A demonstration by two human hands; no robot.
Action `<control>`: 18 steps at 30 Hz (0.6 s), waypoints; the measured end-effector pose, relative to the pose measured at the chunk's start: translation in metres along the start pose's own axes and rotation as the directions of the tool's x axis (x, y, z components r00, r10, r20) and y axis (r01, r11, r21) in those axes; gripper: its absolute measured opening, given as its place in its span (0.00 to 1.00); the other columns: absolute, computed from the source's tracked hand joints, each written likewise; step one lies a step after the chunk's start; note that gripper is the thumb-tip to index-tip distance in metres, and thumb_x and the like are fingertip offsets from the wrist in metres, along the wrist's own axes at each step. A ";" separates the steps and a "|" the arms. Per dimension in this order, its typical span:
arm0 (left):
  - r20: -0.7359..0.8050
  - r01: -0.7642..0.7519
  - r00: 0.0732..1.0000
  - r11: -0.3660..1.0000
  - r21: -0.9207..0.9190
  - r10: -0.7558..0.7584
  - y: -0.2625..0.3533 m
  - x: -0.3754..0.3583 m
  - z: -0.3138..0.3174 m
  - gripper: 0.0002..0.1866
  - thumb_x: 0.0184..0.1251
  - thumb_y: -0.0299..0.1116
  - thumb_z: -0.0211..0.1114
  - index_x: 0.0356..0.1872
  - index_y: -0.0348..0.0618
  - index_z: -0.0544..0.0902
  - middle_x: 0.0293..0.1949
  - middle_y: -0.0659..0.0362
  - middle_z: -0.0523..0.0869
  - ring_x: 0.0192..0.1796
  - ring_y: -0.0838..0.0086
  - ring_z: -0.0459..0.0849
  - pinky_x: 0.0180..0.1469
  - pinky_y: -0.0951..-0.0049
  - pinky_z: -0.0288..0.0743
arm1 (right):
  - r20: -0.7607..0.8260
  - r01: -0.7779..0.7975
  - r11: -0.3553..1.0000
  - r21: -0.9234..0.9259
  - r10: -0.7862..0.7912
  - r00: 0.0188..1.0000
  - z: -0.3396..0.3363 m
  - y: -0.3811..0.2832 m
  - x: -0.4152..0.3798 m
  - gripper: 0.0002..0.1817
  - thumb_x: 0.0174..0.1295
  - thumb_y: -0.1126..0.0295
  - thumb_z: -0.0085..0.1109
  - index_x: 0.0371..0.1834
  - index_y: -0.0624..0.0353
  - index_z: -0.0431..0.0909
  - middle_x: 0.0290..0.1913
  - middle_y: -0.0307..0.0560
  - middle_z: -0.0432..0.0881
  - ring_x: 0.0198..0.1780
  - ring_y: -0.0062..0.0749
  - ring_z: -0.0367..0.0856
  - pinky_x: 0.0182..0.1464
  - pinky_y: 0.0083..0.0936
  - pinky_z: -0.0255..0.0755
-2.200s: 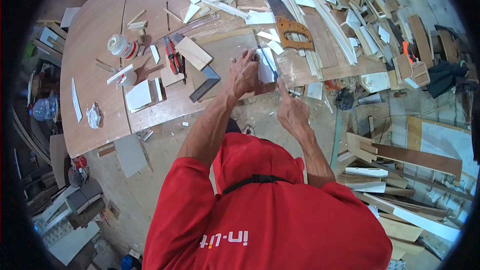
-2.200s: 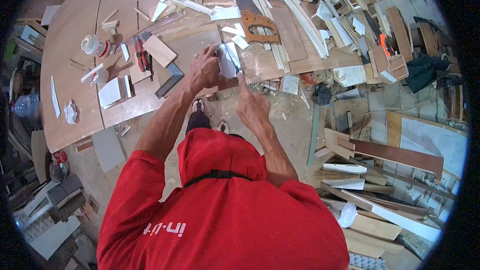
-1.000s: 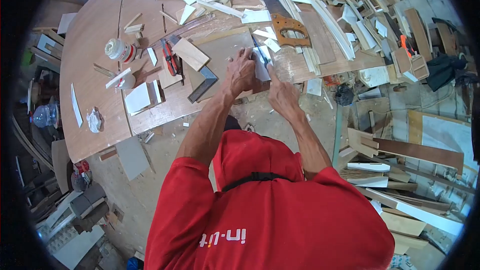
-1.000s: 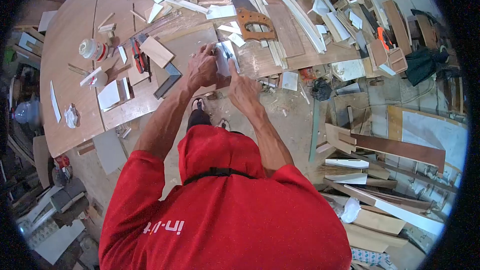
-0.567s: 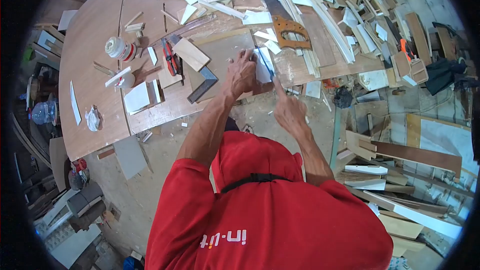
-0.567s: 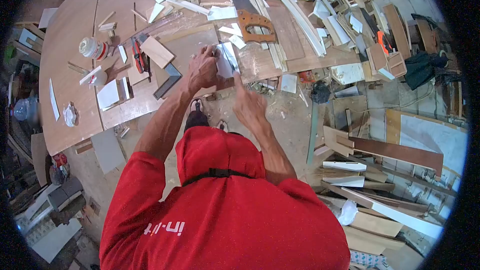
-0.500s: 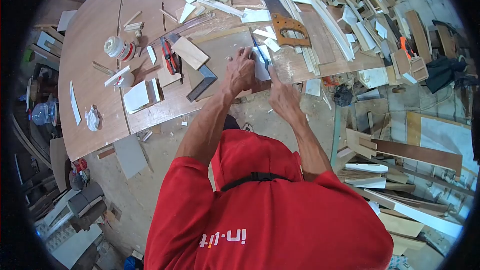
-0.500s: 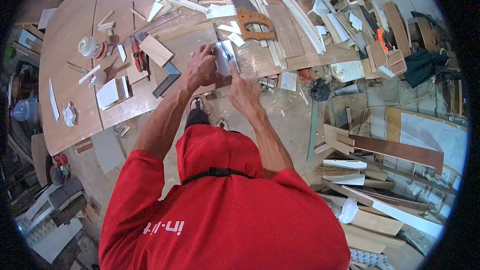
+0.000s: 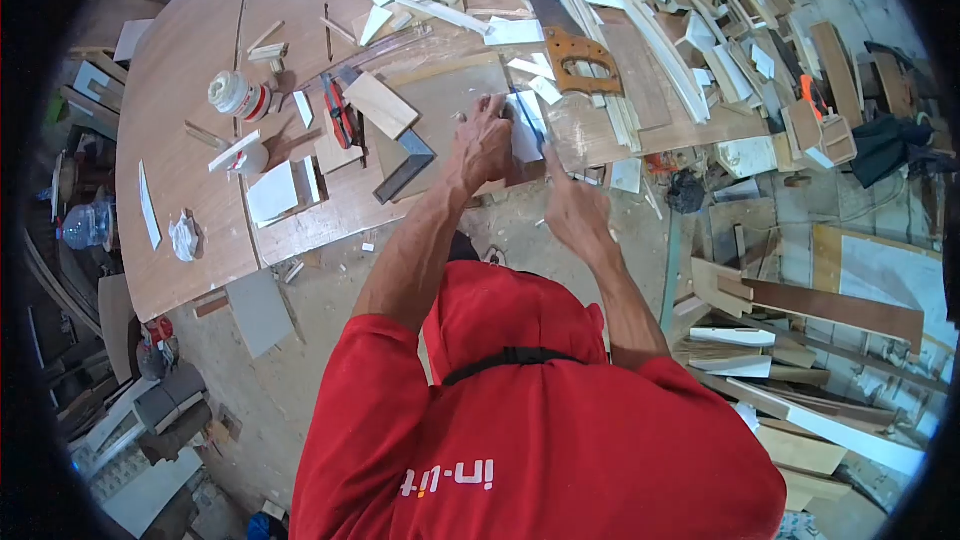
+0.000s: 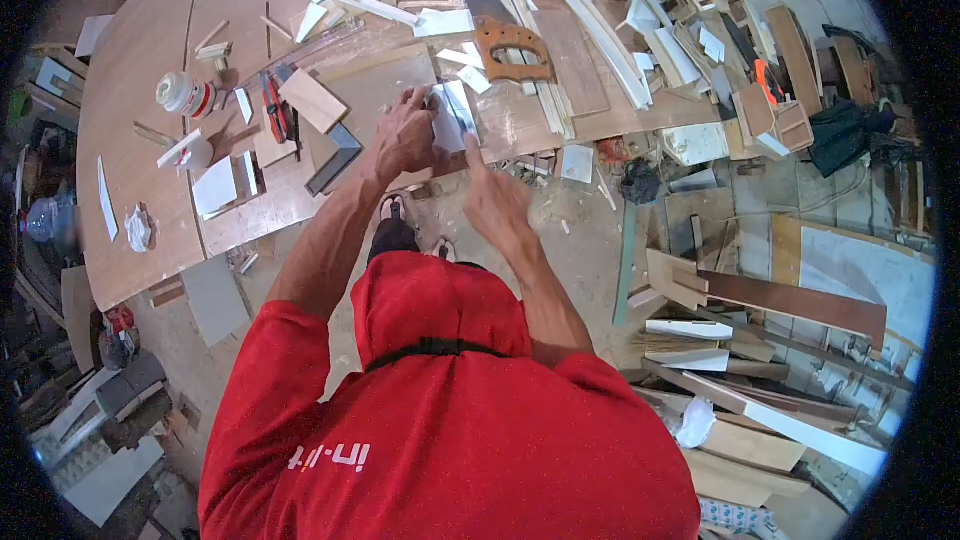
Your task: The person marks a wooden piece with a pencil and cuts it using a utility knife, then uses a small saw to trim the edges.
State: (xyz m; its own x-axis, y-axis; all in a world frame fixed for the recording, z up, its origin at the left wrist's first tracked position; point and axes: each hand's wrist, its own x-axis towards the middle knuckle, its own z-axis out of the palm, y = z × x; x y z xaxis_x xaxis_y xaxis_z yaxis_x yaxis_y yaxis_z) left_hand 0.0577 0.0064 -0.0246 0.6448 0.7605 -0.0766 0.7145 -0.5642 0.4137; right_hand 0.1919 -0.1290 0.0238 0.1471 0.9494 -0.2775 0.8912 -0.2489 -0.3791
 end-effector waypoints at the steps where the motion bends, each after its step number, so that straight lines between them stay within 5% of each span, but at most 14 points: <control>1: -0.041 -0.017 0.999 1.000 0.017 0.018 0.000 0.003 0.002 0.32 0.34 0.40 0.77 0.45 0.33 0.81 0.56 0.53 0.72 0.65 0.55 0.68 0.53 0.44 0.73 | -0.062 0.048 0.999 0.007 -0.048 0.997 0.002 -0.001 0.020 0.34 0.57 0.73 0.47 0.72 0.60 0.58 0.26 0.67 0.81 0.28 0.59 0.82 0.32 0.51 0.71; 12: 0.003 -0.006 1.000 1.000 0.028 0.006 0.003 0.005 -0.006 0.35 0.34 0.43 0.77 0.48 0.34 0.80 0.57 0.52 0.72 0.64 0.56 0.68 0.56 0.43 0.70 | -0.095 0.097 0.995 -0.030 -0.100 0.990 0.001 0.004 0.010 0.37 0.55 0.73 0.49 0.73 0.62 0.56 0.25 0.65 0.82 0.28 0.56 0.83 0.31 0.49 0.73; 14: -0.002 0.019 1.000 0.999 0.028 -0.019 0.009 0.001 -0.012 0.27 0.43 0.39 0.74 0.47 0.35 0.84 0.64 0.49 0.69 0.66 0.53 0.67 0.59 0.48 0.72 | -0.078 0.074 0.997 -0.038 -0.077 0.994 -0.007 0.001 0.005 0.37 0.55 0.73 0.49 0.73 0.61 0.56 0.25 0.65 0.82 0.28 0.57 0.83 0.31 0.48 0.73; 18: 0.027 -0.019 0.999 0.996 0.081 0.017 -0.001 0.004 0.001 0.28 0.42 0.40 0.75 0.47 0.35 0.85 0.63 0.48 0.69 0.66 0.52 0.67 0.58 0.48 0.72 | -0.138 0.115 0.993 0.032 -0.109 0.984 0.014 0.005 0.024 0.38 0.54 0.73 0.49 0.73 0.59 0.57 0.25 0.65 0.81 0.28 0.59 0.83 0.32 0.50 0.73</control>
State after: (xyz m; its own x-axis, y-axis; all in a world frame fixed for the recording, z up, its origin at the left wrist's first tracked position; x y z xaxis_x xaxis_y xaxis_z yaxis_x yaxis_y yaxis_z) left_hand 0.0597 0.0096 -0.0260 0.6638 0.7420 -0.0940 0.7220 -0.6027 0.3398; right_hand 0.1935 -0.1100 0.0030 0.1065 0.9883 -0.1096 0.8882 -0.1441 -0.4364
